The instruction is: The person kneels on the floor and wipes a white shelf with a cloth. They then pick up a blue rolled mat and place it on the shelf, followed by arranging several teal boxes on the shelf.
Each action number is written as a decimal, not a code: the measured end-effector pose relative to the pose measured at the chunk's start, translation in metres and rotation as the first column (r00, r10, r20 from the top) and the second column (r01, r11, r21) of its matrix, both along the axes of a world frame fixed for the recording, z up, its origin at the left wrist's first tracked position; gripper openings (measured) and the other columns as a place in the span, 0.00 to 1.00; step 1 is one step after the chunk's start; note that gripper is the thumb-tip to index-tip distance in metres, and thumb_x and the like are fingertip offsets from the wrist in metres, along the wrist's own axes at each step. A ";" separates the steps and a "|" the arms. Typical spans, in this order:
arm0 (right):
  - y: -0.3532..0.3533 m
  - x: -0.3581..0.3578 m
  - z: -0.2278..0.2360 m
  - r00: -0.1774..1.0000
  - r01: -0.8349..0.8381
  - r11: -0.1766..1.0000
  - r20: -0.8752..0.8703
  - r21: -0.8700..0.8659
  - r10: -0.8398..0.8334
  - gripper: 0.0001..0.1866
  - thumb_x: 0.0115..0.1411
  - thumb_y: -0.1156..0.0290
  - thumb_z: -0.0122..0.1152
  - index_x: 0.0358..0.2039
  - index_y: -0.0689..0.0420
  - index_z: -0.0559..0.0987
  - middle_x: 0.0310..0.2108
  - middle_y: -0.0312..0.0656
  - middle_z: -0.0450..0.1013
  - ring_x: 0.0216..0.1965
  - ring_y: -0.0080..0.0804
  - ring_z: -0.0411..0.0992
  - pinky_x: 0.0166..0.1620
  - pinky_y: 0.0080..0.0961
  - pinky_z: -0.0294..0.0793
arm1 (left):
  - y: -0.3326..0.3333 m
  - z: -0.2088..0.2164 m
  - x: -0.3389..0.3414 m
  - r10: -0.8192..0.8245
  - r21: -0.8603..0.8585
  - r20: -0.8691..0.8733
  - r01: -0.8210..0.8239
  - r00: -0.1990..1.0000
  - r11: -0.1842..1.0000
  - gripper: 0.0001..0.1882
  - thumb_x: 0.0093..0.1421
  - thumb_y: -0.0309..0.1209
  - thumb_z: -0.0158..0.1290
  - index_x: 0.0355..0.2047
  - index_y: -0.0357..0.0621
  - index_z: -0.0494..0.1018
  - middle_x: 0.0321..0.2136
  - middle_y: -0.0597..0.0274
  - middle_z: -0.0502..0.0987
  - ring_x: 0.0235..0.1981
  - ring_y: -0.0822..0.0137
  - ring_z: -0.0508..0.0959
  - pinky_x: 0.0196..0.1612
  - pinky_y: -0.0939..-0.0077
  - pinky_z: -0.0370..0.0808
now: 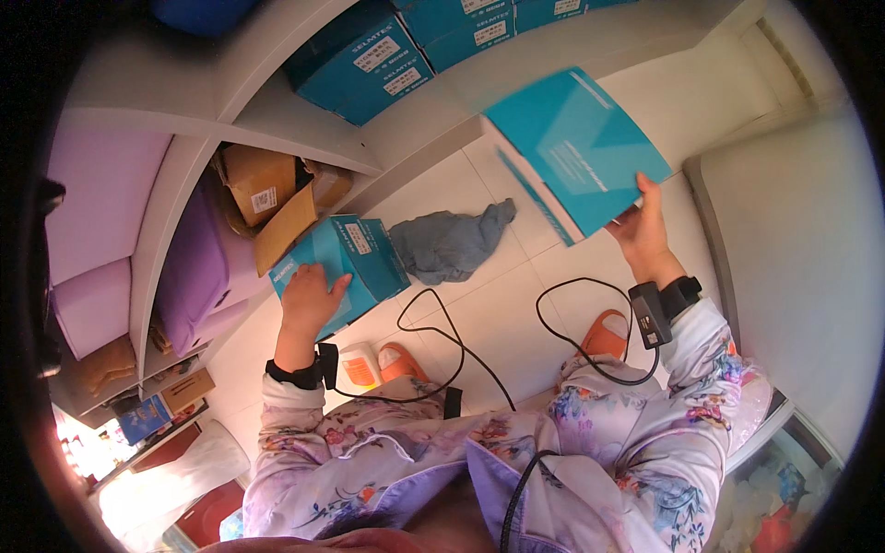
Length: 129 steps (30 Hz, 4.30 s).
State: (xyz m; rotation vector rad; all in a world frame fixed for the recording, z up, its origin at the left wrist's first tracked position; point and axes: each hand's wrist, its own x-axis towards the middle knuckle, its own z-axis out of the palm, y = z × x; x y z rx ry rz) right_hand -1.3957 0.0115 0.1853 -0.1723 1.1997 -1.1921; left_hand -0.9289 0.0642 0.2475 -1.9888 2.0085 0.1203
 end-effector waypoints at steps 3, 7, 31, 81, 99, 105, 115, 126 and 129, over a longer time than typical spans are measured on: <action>0.012 -0.034 -0.045 0.986 0.095 0.988 -0.146 0.118 -0.077 0.35 0.47 0.45 0.60 0.50 0.52 0.63 0.40 0.41 0.65 0.41 0.34 0.66 0.49 0.40 0.66 | -0.001 0.002 -0.005 0.013 -0.012 -0.019 -0.013 1.000 1.000 0.27 0.54 0.52 0.53 0.28 0.34 0.70 0.29 0.48 0.72 0.33 0.49 0.75 0.34 0.60 0.73; 0.008 -0.059 -0.105 0.936 0.265 0.949 -0.280 0.168 -0.212 0.33 0.45 0.45 0.62 0.46 0.51 0.64 0.33 0.36 0.64 0.32 0.27 0.65 0.41 0.34 0.68 | -0.007 -0.001 -0.015 -0.018 0.010 -0.046 0.019 0.999 1.000 0.27 0.54 0.52 0.53 0.28 0.34 0.70 0.29 0.47 0.72 0.33 0.49 0.75 0.33 0.60 0.74; -0.219 0.260 0.095 0.936 -0.348 0.872 -0.077 -0.344 0.343 0.32 0.52 0.50 0.62 0.51 0.57 0.67 0.49 0.43 0.65 0.47 0.34 0.62 0.46 0.30 0.65 | -0.015 -0.016 -0.013 0.029 0.041 -0.179 -0.022 0.983 0.999 0.28 0.47 0.50 0.58 0.31 0.34 0.71 0.35 0.46 0.71 0.38 0.49 0.73 0.40 0.63 0.72; -0.028 0.019 0.049 0.997 -0.073 0.985 -0.023 -0.154 0.071 0.33 0.53 0.48 0.57 0.54 0.53 0.65 0.53 0.40 0.65 0.54 0.35 0.62 0.57 0.38 0.59 | -0.011 -0.018 -0.019 0.083 0.008 -0.151 -0.083 0.985 0.997 0.26 0.48 0.46 0.58 0.34 0.34 0.69 0.39 0.44 0.70 0.42 0.48 0.71 0.43 0.61 0.72; 0.014 -0.056 -0.004 -0.146 -0.278 0.909 -0.922 -0.309 -0.358 0.16 0.59 0.72 0.52 0.47 0.65 0.68 0.41 0.52 0.66 0.42 0.45 0.64 0.48 0.35 0.63 | -0.007 -0.029 -0.012 -0.022 -0.035 -0.072 0.020 0.997 0.999 0.24 0.49 0.44 0.57 0.33 0.33 0.69 0.38 0.43 0.70 0.40 0.46 0.71 0.43 0.61 0.71; 0.007 0.061 -0.074 0.233 -0.735 0.676 -0.952 -0.040 0.198 0.21 0.57 0.72 0.52 0.51 0.64 0.67 0.45 0.56 0.69 0.48 0.50 0.66 0.51 0.37 0.65 | -0.010 -0.021 -0.017 0.026 -0.008 -0.151 -0.027 0.988 1.000 0.24 0.48 0.44 0.58 0.32 0.33 0.68 0.37 0.41 0.70 0.40 0.45 0.71 0.42 0.59 0.71; -0.066 -0.011 -0.175 -0.101 -0.463 0.873 -0.987 0.157 0.124 0.22 0.60 0.69 0.49 0.53 0.65 0.64 0.50 0.59 0.66 0.51 0.55 0.65 0.53 0.41 0.65 | -0.009 -0.022 -0.015 -0.009 -0.028 -0.106 0.006 0.994 1.000 0.26 0.47 0.46 0.59 0.33 0.33 0.69 0.35 0.45 0.70 0.38 0.48 0.72 0.39 0.62 0.73; -0.143 0.148 -0.053 0.137 -0.877 0.398 -0.933 -0.270 -0.333 0.20 0.50 0.73 0.56 0.46 0.59 0.72 0.50 0.50 0.67 0.51 0.47 0.65 0.55 0.38 0.64 | -0.012 -0.021 -0.016 0.007 -0.025 -0.120 -0.010 0.993 1.000 0.26 0.45 0.47 0.60 0.32 0.34 0.70 0.35 0.48 0.70 0.38 0.51 0.72 0.39 0.64 0.73; -0.181 0.239 -0.016 0.075 -0.896 0.342 -0.855 -0.284 -0.513 0.22 0.52 0.68 0.57 0.49 0.57 0.70 0.54 0.46 0.64 0.55 0.43 0.62 0.60 0.40 0.57 | -0.012 -0.019 -0.016 0.017 -0.018 -0.128 -0.019 0.992 1.000 0.26 0.44 0.47 0.60 0.32 0.35 0.70 0.34 0.48 0.70 0.37 0.51 0.72 0.38 0.64 0.73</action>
